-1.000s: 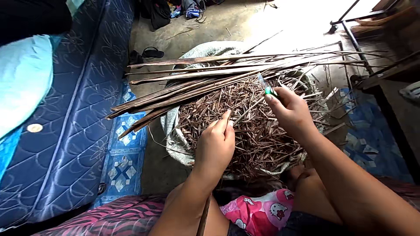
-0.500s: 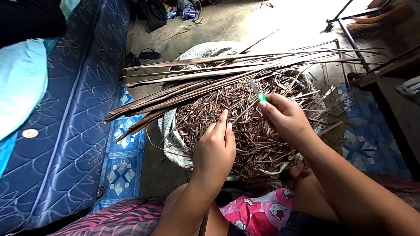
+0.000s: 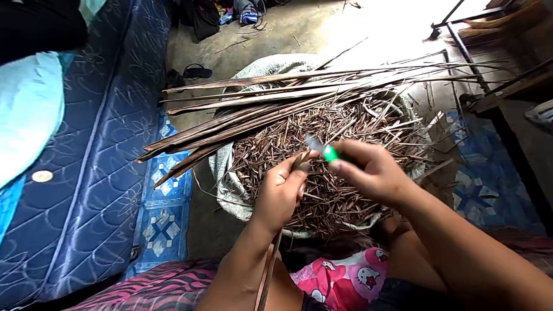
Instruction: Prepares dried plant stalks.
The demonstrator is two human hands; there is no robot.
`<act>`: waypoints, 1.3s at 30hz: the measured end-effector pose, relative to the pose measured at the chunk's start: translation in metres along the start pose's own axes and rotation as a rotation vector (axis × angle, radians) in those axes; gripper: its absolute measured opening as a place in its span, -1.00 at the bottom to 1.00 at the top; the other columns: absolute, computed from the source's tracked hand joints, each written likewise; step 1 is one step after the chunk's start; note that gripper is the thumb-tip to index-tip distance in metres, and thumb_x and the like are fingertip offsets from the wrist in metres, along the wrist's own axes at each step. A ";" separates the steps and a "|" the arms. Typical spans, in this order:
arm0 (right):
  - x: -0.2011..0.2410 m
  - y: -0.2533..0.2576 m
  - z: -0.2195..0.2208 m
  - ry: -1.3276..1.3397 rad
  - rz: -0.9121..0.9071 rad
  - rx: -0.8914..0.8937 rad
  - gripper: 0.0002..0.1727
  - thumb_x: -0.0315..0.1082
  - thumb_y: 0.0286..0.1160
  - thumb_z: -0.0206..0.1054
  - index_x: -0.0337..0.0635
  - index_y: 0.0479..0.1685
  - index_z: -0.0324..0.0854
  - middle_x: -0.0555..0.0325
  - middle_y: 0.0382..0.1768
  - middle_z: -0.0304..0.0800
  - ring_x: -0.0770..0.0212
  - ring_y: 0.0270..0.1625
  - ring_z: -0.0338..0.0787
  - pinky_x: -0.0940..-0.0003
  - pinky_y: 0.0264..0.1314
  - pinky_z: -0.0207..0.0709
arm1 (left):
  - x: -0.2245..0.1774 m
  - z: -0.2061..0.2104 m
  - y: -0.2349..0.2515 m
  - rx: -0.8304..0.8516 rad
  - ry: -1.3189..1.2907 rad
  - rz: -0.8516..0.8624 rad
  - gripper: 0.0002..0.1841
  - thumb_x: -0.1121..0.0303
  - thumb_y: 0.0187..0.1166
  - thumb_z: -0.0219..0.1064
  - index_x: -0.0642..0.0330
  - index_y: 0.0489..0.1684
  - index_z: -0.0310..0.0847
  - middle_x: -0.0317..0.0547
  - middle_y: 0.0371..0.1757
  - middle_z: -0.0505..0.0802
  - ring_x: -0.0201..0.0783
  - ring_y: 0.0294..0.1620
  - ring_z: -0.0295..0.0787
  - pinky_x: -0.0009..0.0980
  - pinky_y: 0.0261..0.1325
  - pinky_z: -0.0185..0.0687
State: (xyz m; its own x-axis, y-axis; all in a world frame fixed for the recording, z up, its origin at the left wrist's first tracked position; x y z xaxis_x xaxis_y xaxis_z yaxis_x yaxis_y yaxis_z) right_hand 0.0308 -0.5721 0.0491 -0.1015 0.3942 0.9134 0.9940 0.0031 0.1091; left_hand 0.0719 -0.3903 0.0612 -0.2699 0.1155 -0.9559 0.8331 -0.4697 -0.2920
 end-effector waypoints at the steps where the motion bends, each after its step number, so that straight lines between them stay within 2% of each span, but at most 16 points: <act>1: 0.000 -0.001 0.006 -0.043 -0.011 0.061 -0.60 0.05 0.66 0.24 -0.06 0.02 0.78 0.44 -0.48 0.68 0.63 -0.48 0.57 0.59 -0.42 0.50 | -0.001 0.000 -0.001 0.018 -0.047 -0.016 -0.64 0.49 0.75 -0.01 0.26 0.35 0.63 -0.48 -0.68 0.50 -0.64 -0.79 0.29 -0.73 -0.72 0.26; 3: -0.003 0.001 0.007 -0.130 -0.002 0.061 -0.57 0.10 0.66 0.21 -0.03 0.01 0.80 0.42 -0.50 0.68 0.57 -0.49 0.57 0.49 -0.43 0.50 | 0.000 0.001 -0.001 0.054 -0.135 -0.035 -0.63 0.49 0.77 -0.06 0.26 0.37 0.58 -0.45 -0.70 0.47 -0.63 -0.81 0.27 -0.72 -0.74 0.26; 4: -0.005 0.003 0.002 -0.141 0.012 0.009 -0.59 0.05 0.66 0.21 -0.05 0.03 0.80 0.39 -0.51 0.67 0.53 -0.51 0.56 0.45 -0.45 0.49 | 0.001 0.001 0.000 0.079 -0.160 -0.049 -0.72 0.47 0.77 -0.09 0.17 0.18 0.56 -0.46 -0.73 0.45 -0.63 -0.83 0.26 -0.73 -0.75 0.25; 6: -0.009 0.007 -0.013 -0.121 0.046 -0.103 -0.65 -0.01 0.70 0.21 -0.04 0.05 0.74 0.44 -0.55 0.60 0.57 -0.58 0.48 0.54 -0.53 0.42 | 0.001 0.001 -0.001 0.152 -0.264 -0.064 -0.50 0.47 0.77 -0.11 0.14 0.68 0.37 -0.42 -0.72 0.43 -0.60 -0.83 0.24 -0.70 -0.76 0.22; 8: -0.006 0.008 -0.023 -0.047 0.044 -0.141 -0.69 -0.05 0.68 0.22 -0.03 0.05 0.72 0.48 -0.57 0.56 0.62 -0.63 0.45 0.64 -0.59 0.38 | 0.000 0.003 0.000 0.248 -0.337 -0.077 -0.36 0.47 0.75 -0.14 -0.01 0.90 0.06 -0.42 -0.73 0.41 -0.60 -0.84 0.22 -0.70 -0.78 0.19; 12: 0.002 0.001 0.001 0.011 -0.098 0.066 -0.63 0.03 0.68 0.24 -0.08 -0.05 0.76 0.50 -0.53 0.62 0.71 -0.52 0.51 0.71 -0.48 0.42 | 0.000 0.004 0.001 0.293 -0.454 -0.108 -0.38 0.48 0.74 -0.16 -0.03 0.87 0.11 -0.43 -0.74 0.45 -0.61 -0.85 0.25 -0.72 -0.77 0.22; 16: -0.006 0.008 -0.008 -0.051 -0.035 -0.037 -0.65 -0.02 0.69 0.23 -0.08 0.04 0.75 0.47 -0.54 0.60 0.64 -0.57 0.47 0.64 -0.51 0.41 | 0.004 0.004 0.001 0.302 -0.524 -0.130 -0.54 0.46 0.73 -0.17 0.01 0.58 0.32 -0.44 -0.78 0.42 -0.62 -0.86 0.27 -0.72 -0.78 0.25; 19: -0.007 0.010 -0.024 0.040 0.017 -0.124 -0.72 -0.11 0.69 0.22 -0.06 0.07 0.70 0.49 -0.60 0.54 0.64 -0.66 0.42 0.69 -0.62 0.35 | 0.002 0.004 0.000 0.363 -0.553 -0.130 -0.34 0.46 0.73 -0.15 -0.11 0.91 0.00 -0.44 -0.77 0.40 -0.62 -0.85 0.25 -0.72 -0.77 0.20; 23: 0.004 0.003 -0.004 0.046 -0.097 0.033 -0.66 -0.01 0.66 0.26 -0.08 -0.03 0.77 0.52 -0.52 0.63 0.73 -0.53 0.50 0.74 -0.48 0.42 | 0.002 0.006 -0.002 0.362 -0.602 -0.136 -0.56 0.45 0.73 -0.11 -0.01 0.50 0.47 -0.44 -0.79 0.44 -0.62 -0.85 0.31 -0.72 -0.76 0.25; 25: 0.002 0.005 -0.004 0.005 -0.066 0.011 -0.65 -0.02 0.67 0.24 -0.07 0.02 0.77 0.50 -0.53 0.62 0.70 -0.55 0.49 0.70 -0.49 0.41 | 0.002 0.005 -0.001 0.355 -0.607 -0.160 -0.73 0.43 0.72 -0.11 0.03 -0.12 0.56 -0.45 -0.80 0.43 -0.61 -0.87 0.31 -0.72 -0.78 0.26; 26: -0.002 0.008 -0.010 0.005 -0.032 -0.035 -0.68 -0.05 0.69 0.23 -0.07 0.04 0.75 0.48 -0.54 0.60 0.66 -0.58 0.47 0.68 -0.52 0.39 | 0.003 0.005 -0.002 0.351 -0.622 -0.164 -0.71 0.43 0.72 -0.10 0.01 0.05 0.58 -0.44 -0.80 0.43 -0.60 -0.87 0.31 -0.71 -0.78 0.25; 28: -0.007 0.012 -0.026 0.038 0.018 -0.120 -0.71 -0.09 0.72 0.21 -0.07 0.06 0.70 0.45 -0.57 0.55 0.60 -0.66 0.43 0.65 -0.62 0.37 | 0.002 0.004 -0.002 0.401 -0.609 -0.144 -0.38 0.45 0.74 -0.14 -0.12 0.85 0.15 -0.44 -0.78 0.41 -0.62 -0.85 0.28 -0.72 -0.76 0.22; 31: 0.004 0.007 -0.025 0.108 -0.067 -0.069 -0.73 -0.11 0.65 0.26 -0.10 0.01 0.70 0.49 -0.56 0.57 0.65 -0.63 0.45 0.70 -0.60 0.39 | 0.001 0.006 -0.001 0.403 -0.583 -0.136 -0.38 0.46 0.74 -0.15 -0.12 0.85 0.14 -0.45 -0.79 0.44 -0.63 -0.85 0.29 -0.73 -0.76 0.23; 34: 0.004 0.005 -0.011 0.030 -0.073 -0.007 -0.69 -0.06 0.66 0.27 -0.08 0.01 0.75 0.52 -0.52 0.63 0.71 -0.55 0.50 0.73 -0.49 0.43 | 0.002 0.007 -0.003 0.353 -0.600 -0.156 -0.64 0.45 0.70 -0.10 -0.04 0.28 0.54 -0.45 -0.81 0.44 -0.62 -0.87 0.30 -0.73 -0.78 0.23; 36: -0.008 0.009 -0.021 0.026 0.042 -0.129 -0.70 -0.10 0.74 0.22 -0.11 0.08 0.72 0.41 -0.54 0.58 0.59 -0.62 0.45 0.62 -0.57 0.39 | 0.003 0.006 -0.004 0.350 -0.567 -0.144 -0.40 0.47 0.71 -0.11 -0.09 0.80 0.21 -0.42 -0.76 0.43 -0.61 -0.85 0.28 -0.72 -0.76 0.22; 39: -0.010 0.010 -0.042 0.051 0.134 -0.278 -0.69 -0.10 0.81 0.14 -0.09 0.15 0.65 0.37 -0.53 0.55 0.52 -0.66 0.43 0.60 -0.65 0.36 | 0.000 0.004 -0.005 0.226 -0.323 -0.096 -0.24 0.53 0.64 -0.04 -0.04 0.94 -0.09 -0.38 -0.69 0.44 -0.58 -0.81 0.27 -0.70 -0.74 0.26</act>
State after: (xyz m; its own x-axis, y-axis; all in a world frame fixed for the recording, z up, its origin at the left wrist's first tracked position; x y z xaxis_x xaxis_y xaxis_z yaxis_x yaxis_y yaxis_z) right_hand 0.0402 -0.6150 0.0578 0.0209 0.3272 0.9447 0.9503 -0.3002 0.0829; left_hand 0.0662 -0.3913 0.0624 -0.5093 -0.0956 -0.8552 0.6790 -0.6552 -0.3311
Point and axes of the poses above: each hand's wrist, its own y-axis towards the middle knuckle, its own z-axis out of the palm, x = y × z, the point moved 4 cm from there along y, towards the middle knuckle
